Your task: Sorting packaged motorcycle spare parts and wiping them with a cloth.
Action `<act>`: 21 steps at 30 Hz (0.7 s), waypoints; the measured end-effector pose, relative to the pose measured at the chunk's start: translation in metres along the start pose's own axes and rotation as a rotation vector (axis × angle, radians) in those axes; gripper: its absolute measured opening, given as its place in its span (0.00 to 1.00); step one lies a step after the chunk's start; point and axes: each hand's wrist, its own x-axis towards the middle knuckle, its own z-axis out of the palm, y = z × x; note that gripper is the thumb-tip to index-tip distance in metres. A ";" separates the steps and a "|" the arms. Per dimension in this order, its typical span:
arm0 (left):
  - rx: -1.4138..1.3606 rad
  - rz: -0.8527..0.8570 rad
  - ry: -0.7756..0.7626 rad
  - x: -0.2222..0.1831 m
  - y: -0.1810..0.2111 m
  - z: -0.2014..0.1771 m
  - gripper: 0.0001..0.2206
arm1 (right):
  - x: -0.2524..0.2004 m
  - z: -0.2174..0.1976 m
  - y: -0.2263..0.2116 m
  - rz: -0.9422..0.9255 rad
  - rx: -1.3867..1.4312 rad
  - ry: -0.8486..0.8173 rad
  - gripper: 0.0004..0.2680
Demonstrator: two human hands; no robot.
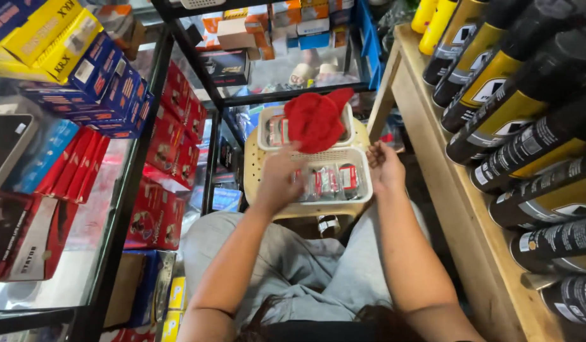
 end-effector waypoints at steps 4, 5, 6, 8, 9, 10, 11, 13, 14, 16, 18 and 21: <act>-0.056 -0.107 0.118 -0.009 -0.038 -0.001 0.15 | -0.003 0.005 -0.003 0.007 0.023 -0.012 0.05; -0.113 -0.189 0.103 -0.018 -0.057 0.015 0.13 | -0.008 0.010 -0.005 0.018 0.010 0.010 0.05; -0.167 -0.274 0.087 -0.028 -0.077 0.030 0.12 | -0.013 0.015 -0.005 0.032 -0.003 0.031 0.05; -0.160 -0.287 0.040 -0.029 -0.054 0.020 0.10 | -0.007 0.010 -0.004 0.039 0.013 0.013 0.05; -0.151 -0.301 -0.005 -0.030 -0.043 0.016 0.08 | -0.005 0.007 -0.003 0.047 0.029 -0.006 0.05; -0.152 -0.307 -0.007 -0.028 -0.036 0.012 0.08 | -0.003 0.006 -0.003 0.050 0.027 -0.002 0.05; -0.124 -0.278 -0.006 -0.027 -0.030 0.007 0.08 | -0.001 0.006 -0.002 0.062 0.020 -0.017 0.05; -0.099 -0.266 -0.009 -0.027 -0.021 0.002 0.08 | 0.005 -0.003 0.000 0.084 0.004 -0.024 0.06; -0.093 -0.253 -0.015 -0.026 -0.020 0.000 0.08 | 0.011 -0.009 0.001 0.083 0.021 -0.042 0.06; -0.090 -0.243 -0.024 -0.028 -0.018 -0.001 0.09 | 0.012 -0.013 0.004 0.083 0.036 -0.054 0.06; -0.077 -0.220 -0.067 -0.027 -0.019 -0.001 0.09 | 0.007 -0.005 0.003 0.044 -0.018 -0.090 0.05; -0.065 -0.220 -0.078 -0.025 -0.018 -0.002 0.09 | -0.009 0.009 -0.003 0.060 -0.089 -0.036 0.06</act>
